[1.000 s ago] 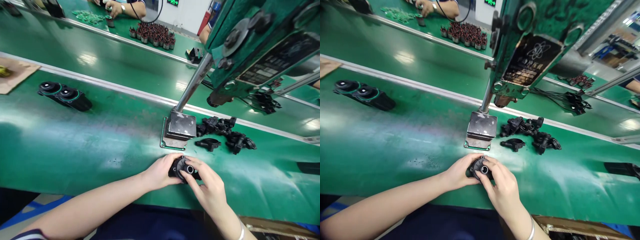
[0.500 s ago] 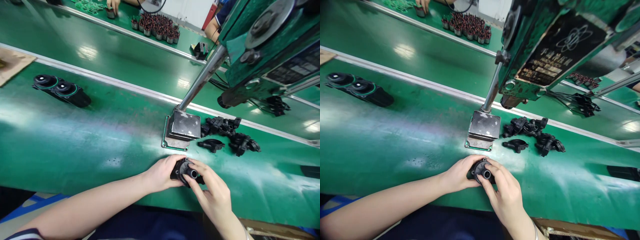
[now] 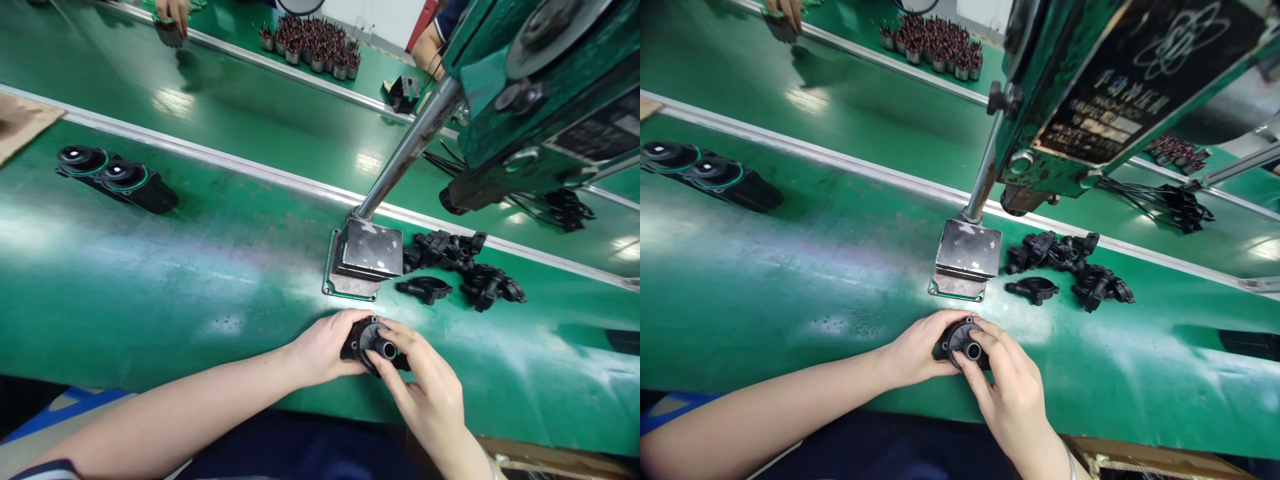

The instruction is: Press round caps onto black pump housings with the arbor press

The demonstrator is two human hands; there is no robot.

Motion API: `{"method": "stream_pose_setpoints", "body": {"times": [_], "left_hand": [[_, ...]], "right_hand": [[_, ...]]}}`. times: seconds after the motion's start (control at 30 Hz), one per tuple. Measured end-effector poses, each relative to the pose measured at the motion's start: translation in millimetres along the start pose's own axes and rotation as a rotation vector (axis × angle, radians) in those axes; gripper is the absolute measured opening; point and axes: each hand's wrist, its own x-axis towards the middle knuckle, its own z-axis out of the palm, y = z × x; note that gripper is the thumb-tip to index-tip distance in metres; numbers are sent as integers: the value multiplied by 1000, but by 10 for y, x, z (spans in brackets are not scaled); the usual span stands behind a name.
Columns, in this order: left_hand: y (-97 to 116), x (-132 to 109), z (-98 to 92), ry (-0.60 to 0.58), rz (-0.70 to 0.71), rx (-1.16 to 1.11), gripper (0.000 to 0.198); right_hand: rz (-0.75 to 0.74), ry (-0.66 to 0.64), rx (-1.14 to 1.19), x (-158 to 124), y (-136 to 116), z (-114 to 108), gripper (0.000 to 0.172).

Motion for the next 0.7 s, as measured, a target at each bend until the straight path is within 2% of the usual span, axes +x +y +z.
{"method": "stream_pose_setpoints", "body": {"times": [0.1,0.23,0.37,0.43,0.5,0.53,0.57,0.6,0.67,0.7], "left_hand": [[-19,-13,-12,-3,88,8,70],[-84,-13,-9,-14,247,79,57],[-104,1,44,2,267,116,59],[-33,2,19,26,264,147,59],[120,14,-104,53,291,188,61],[223,35,-205,70,317,207,63],[339,72,-327,90,341,224,63],[460,129,-461,119,356,240,63],[682,304,-725,197,324,272,58],[767,416,-835,228,286,288,56]], "right_hand": [[-2,8,3,-22,1,19,31],[78,47,29,-72,-32,91,30],[116,89,-4,-126,-39,145,34],[78,26,-32,-84,5,51,39],[-4,-65,-35,49,74,-209,51],[-40,-72,-32,151,107,-409,55],[-52,-21,-30,274,131,-650,53],[-34,95,-16,417,143,-920,47],[56,457,41,759,124,-1489,35],[59,632,109,956,96,-1758,40]]}}
